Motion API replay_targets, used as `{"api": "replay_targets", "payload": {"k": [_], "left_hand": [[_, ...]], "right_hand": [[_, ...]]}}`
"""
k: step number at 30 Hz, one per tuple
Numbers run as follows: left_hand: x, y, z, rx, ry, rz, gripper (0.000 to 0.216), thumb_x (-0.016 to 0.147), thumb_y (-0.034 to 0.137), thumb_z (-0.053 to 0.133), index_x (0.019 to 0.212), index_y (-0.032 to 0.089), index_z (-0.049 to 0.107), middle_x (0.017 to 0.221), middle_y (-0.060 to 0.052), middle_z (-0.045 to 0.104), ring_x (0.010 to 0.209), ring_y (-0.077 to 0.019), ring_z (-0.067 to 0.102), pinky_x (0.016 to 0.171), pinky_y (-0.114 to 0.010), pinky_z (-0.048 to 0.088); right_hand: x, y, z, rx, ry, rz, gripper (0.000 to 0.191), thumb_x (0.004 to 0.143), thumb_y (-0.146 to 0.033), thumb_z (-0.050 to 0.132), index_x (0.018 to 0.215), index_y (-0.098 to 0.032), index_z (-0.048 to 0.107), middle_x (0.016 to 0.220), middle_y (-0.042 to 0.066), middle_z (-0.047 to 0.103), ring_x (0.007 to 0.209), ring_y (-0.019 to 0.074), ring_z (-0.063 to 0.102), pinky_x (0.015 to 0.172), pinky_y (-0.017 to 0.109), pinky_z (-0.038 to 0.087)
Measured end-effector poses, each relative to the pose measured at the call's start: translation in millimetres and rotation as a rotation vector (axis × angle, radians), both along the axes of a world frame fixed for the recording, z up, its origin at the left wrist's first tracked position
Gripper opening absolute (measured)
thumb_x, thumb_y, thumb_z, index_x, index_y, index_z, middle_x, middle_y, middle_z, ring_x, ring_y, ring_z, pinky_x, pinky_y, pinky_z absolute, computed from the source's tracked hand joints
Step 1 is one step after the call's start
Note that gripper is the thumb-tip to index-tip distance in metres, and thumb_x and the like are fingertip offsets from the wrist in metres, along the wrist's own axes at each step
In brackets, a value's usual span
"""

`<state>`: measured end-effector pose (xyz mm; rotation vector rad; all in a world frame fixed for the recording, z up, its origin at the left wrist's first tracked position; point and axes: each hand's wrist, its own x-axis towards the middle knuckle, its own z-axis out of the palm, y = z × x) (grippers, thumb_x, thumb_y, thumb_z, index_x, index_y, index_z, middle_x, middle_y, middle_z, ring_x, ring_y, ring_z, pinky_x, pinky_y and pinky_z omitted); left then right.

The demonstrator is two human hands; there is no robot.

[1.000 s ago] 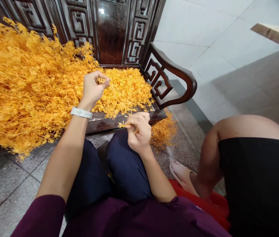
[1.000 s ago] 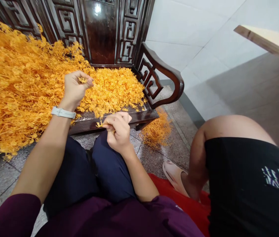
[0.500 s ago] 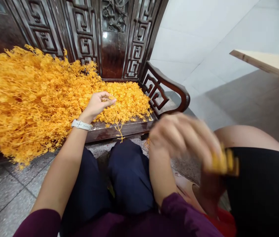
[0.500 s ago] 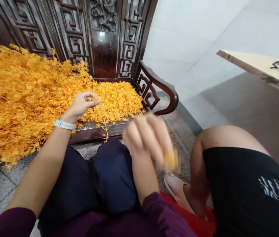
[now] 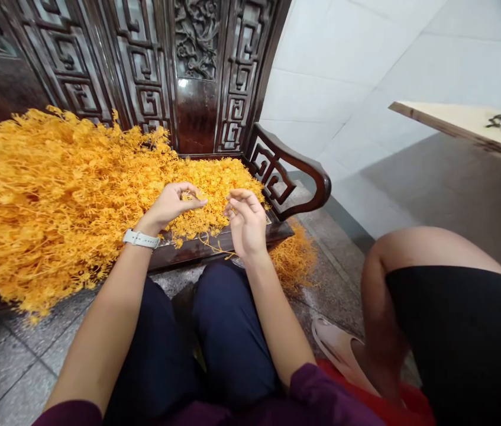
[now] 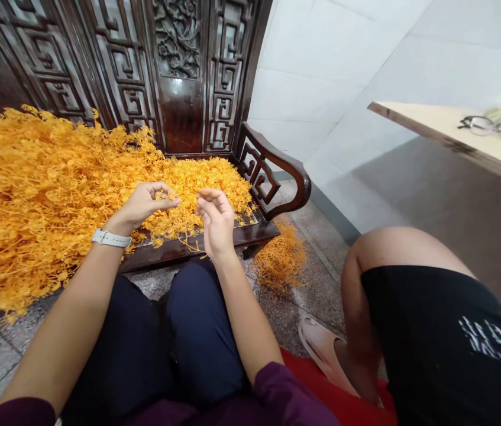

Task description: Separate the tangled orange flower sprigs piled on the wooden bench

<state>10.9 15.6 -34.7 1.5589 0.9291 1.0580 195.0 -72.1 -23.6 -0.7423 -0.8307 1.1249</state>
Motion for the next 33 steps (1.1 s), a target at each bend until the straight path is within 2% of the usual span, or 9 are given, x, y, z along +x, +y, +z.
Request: {"api": "replay_targets", "payload": {"k": [3,6,10,13,15,20,26,29,33], "left_hand": [[6,-5,4.3,-0.021,-0.071,-0.041,0.038,0.06,0.036,0.097,0.081,0.015,0.073,0.08,-0.004,0.072,0.065,-0.0133,0.063,0.06,-0.025,0.05],[13,-10,7.4,-0.033,-0.137,-0.031,0.04,0.059,0.035,0.099,0.083,0.016,0.073,0.076,-0.002,0.07,0.058,-0.0108,0.06,0.054,-0.023,0.047],[20,-12,7.9,0.029,-0.162,0.052,0.04,0.06,0.036,0.099,0.084,0.016,0.074,0.068,0.0,0.067,0.05,-0.0091,0.055,0.048,-0.021,0.042],[22,-10,6.0,0.101,-0.141,0.081,0.038,0.063,0.039,0.098,0.082,0.016,0.075,0.066,-0.001,0.066,0.051,-0.0096,0.055,0.048,-0.021,0.042],[23,-10,4.9,0.126,-0.112,0.076,0.036,0.067,0.042,0.096,0.081,0.016,0.076,0.067,-0.002,0.066,0.052,-0.0101,0.056,0.05,-0.021,0.044],[22,-11,6.5,0.129,-0.086,0.08,0.039,0.067,0.046,0.095,0.083,0.016,0.077,0.067,-0.002,0.068,0.052,-0.01,0.056,0.05,-0.021,0.044],[18,-12,10.1,-0.083,-0.19,-0.076,0.037,0.072,0.048,0.092,0.081,0.016,0.076,0.071,-0.005,0.07,0.057,-0.0116,0.061,0.054,-0.022,0.05],[20,-8,7.4,-0.098,-0.275,-0.002,0.033,0.071,0.043,0.093,0.08,0.017,0.075,0.07,-0.003,0.067,0.055,-0.0097,0.057,0.052,-0.021,0.046],[26,-1,0.5,-0.008,-0.342,0.182,0.029,0.061,0.032,0.096,0.073,0.018,0.074,0.068,-0.001,0.065,0.058,-0.0093,0.055,0.055,-0.022,0.046]], "right_hand": [[-4,11,-13.1,-0.003,-0.144,-0.052,0.031,0.083,-0.029,0.074,0.111,-0.025,0.062,0.119,0.006,0.064,0.112,0.0181,0.061,0.095,0.032,0.049],[-9,16,-21.4,-0.015,-0.221,0.049,0.033,0.088,-0.042,0.07,0.114,-0.023,0.062,0.122,0.007,0.065,0.121,0.0196,0.059,0.105,0.034,0.046],[-11,15,-25.8,0.053,-0.336,0.085,0.03,0.094,-0.049,0.063,0.103,-0.021,0.067,0.1,0.003,0.067,0.098,0.0167,0.06,0.091,0.03,0.048],[-9,13,-28.6,0.045,-0.353,0.028,0.028,0.092,-0.048,0.067,0.098,-0.021,0.066,0.082,-0.002,0.059,0.075,0.0131,0.05,0.072,0.027,0.043],[-8,12,-29.9,0.019,-0.34,-0.002,0.027,0.092,-0.048,0.067,0.093,-0.021,0.064,0.075,-0.004,0.052,0.068,0.0122,0.043,0.065,0.026,0.038],[-7,8,-28.9,0.033,-0.337,-0.058,0.029,0.095,-0.046,0.063,0.081,-0.021,0.059,0.067,-0.005,0.042,0.062,0.0116,0.035,0.059,0.026,0.032],[-4,7,-31.8,0.02,-0.299,-0.143,0.029,0.096,-0.048,0.063,0.085,-0.021,0.059,0.065,-0.006,0.037,0.057,0.0105,0.03,0.055,0.027,0.027],[-4,5,-33.7,0.023,-0.31,-0.131,0.031,0.096,-0.05,0.063,0.085,-0.021,0.058,0.065,-0.006,0.037,0.057,0.0105,0.029,0.054,0.027,0.025],[-7,0,-32.2,0.082,-0.379,-0.054,0.032,0.098,-0.049,0.061,0.084,-0.021,0.057,0.065,-0.006,0.039,0.057,0.0104,0.032,0.055,0.027,0.029]]}}
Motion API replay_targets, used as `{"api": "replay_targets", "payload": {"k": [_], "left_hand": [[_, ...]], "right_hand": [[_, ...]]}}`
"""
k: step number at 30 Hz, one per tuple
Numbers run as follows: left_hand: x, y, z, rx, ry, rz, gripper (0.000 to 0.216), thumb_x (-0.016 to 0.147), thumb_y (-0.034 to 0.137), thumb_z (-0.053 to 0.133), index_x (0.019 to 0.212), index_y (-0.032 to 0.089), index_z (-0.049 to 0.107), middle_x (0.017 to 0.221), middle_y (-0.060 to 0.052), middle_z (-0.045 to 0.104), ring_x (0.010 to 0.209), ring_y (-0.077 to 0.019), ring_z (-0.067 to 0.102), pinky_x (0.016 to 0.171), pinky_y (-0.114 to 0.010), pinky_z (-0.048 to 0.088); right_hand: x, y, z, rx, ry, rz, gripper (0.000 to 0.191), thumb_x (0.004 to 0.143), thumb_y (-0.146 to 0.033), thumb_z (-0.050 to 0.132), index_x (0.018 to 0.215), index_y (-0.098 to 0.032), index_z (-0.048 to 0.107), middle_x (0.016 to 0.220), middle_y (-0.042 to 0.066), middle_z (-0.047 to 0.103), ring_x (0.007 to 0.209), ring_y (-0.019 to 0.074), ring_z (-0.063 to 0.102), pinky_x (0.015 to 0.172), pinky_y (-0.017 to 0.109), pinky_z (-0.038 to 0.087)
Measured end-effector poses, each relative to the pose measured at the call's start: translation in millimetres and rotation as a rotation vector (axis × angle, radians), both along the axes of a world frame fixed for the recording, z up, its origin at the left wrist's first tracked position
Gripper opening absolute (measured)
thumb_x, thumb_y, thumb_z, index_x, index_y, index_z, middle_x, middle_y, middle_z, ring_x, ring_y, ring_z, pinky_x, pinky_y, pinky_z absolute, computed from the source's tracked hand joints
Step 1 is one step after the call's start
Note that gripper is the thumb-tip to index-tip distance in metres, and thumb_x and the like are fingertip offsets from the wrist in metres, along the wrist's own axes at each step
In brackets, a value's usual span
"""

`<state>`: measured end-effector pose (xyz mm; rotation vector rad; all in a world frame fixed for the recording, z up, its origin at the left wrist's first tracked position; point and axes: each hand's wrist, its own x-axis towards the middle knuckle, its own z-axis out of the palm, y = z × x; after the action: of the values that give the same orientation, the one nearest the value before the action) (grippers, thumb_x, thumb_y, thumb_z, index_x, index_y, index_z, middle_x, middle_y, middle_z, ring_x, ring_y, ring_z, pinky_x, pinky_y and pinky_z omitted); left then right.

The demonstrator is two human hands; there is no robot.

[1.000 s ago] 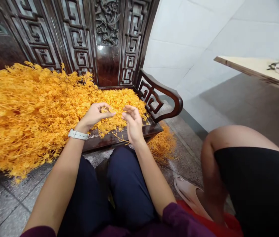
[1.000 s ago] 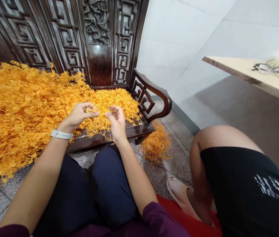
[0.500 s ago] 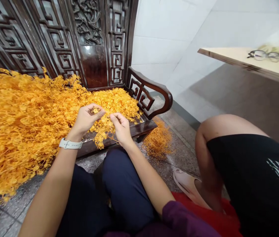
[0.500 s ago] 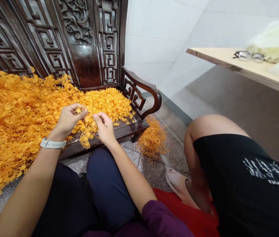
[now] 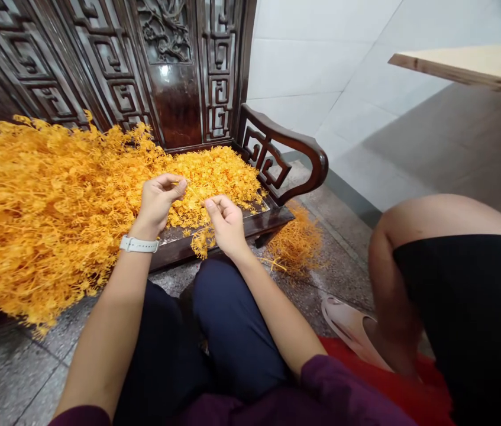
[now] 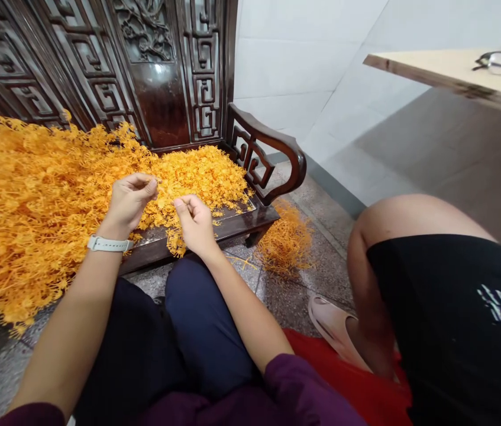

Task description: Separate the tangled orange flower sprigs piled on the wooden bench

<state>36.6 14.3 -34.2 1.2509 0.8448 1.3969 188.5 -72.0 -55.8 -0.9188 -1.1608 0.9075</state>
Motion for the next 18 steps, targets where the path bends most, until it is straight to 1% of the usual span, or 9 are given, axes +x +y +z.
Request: {"api": "replay_targets", "payload": {"k": [3,7,9,11,12,13,14,16,18], "left_hand": [[7,1,-4.1,0.027,-0.026,0.095,0.023,0.06,0.026,0.092,0.069,0.018,0.072,0.071,-0.001,0.067,0.061,-0.0102,0.056,0.058,-0.023,0.047],[10,5,-7.5,0.023,-0.075,0.169,0.018,0.064,0.02,0.084,0.069,0.018,0.066,0.078,-0.002,0.07,0.061,-0.0089,0.056,0.059,-0.023,0.047],[0,15,-7.5,-0.049,-0.144,0.263,0.019,0.068,0.019,0.08,0.071,0.019,0.061,0.08,0.0,0.069,0.059,-0.0076,0.054,0.059,-0.022,0.047],[-17,27,-3.9,-0.14,-0.207,0.382,0.024,0.073,0.021,0.079,0.072,0.021,0.055,0.078,0.002,0.066,0.056,-0.0062,0.051,0.056,-0.02,0.046],[-28,31,-0.3,-0.157,-0.215,0.412,0.026,0.076,0.024,0.079,0.072,0.021,0.054,0.077,0.002,0.066,0.055,-0.0058,0.05,0.055,-0.02,0.045],[-38,32,4.5,-0.141,-0.211,0.387,0.028,0.078,0.028,0.081,0.074,0.022,0.055,0.077,0.002,0.066,0.056,-0.0059,0.05,0.056,-0.019,0.046],[-48,30,10.2,-0.097,-0.218,0.305,0.03,0.078,0.034,0.084,0.075,0.023,0.057,0.076,0.003,0.066,0.056,-0.0064,0.051,0.056,-0.02,0.047],[-65,16,23.2,0.108,-0.299,0.028,0.034,0.077,0.05,0.087,0.075,0.027,0.063,0.067,0.004,0.062,0.053,-0.0075,0.048,0.054,-0.021,0.047],[-79,-6,35.5,0.408,-0.369,-0.289,0.044,0.07,0.071,0.082,0.068,0.031,0.066,0.05,0.005,0.05,0.042,-0.0089,0.038,0.043,-0.023,0.04]], "right_hand": [[-4,-1,0.8,0.033,-0.055,0.056,0.032,0.1,-0.049,0.058,0.086,-0.021,0.054,0.067,-0.006,0.04,0.058,0.0103,0.036,0.058,0.027,0.032],[-6,-5,2.8,0.07,-0.158,0.065,0.029,0.104,-0.046,0.054,0.09,-0.021,0.056,0.07,-0.005,0.044,0.061,0.0111,0.041,0.06,0.027,0.034],[-6,-16,7.1,0.084,-0.217,0.114,0.028,0.105,-0.045,0.053,0.091,-0.021,0.057,0.07,-0.004,0.046,0.061,0.0117,0.043,0.061,0.027,0.035],[-6,-30,12.9,0.113,-0.305,0.22,0.027,0.106,-0.043,0.052,0.093,-0.021,0.059,0.073,-0.002,0.052,0.064,0.0128,0.048,0.064,0.028,0.039],[-5,-38,15.5,0.133,-0.35,0.275,0.026,0.106,-0.042,0.051,0.094,-0.021,0.061,0.076,-0.001,0.056,0.067,0.0135,0.052,0.067,0.028,0.041],[-5,-44,17.3,0.151,-0.383,0.314,0.026,0.106,-0.041,0.051,0.095,-0.021,0.062,0.08,0.001,0.059,0.071,0.0143,0.054,0.07,0.029,0.043],[-4,-48,18.0,0.157,-0.393,0.333,0.026,0.106,-0.041,0.051,0.096,-0.021,0.064,0.082,0.002,0.061,0.073,0.0148,0.056,0.072,0.03,0.044],[-3,-50,16.1,0.125,-0.346,0.328,0.027,0.106,-0.042,0.051,0.096,-0.02,0.064,0.082,0.002,0.061,0.073,0.0147,0.055,0.072,0.03,0.044],[-3,-45,10.9,0.066,-0.255,0.31,0.029,0.105,-0.046,0.053,0.095,-0.02,0.063,0.078,0.0,0.057,0.069,0.0136,0.052,0.069,0.029,0.042]]}}
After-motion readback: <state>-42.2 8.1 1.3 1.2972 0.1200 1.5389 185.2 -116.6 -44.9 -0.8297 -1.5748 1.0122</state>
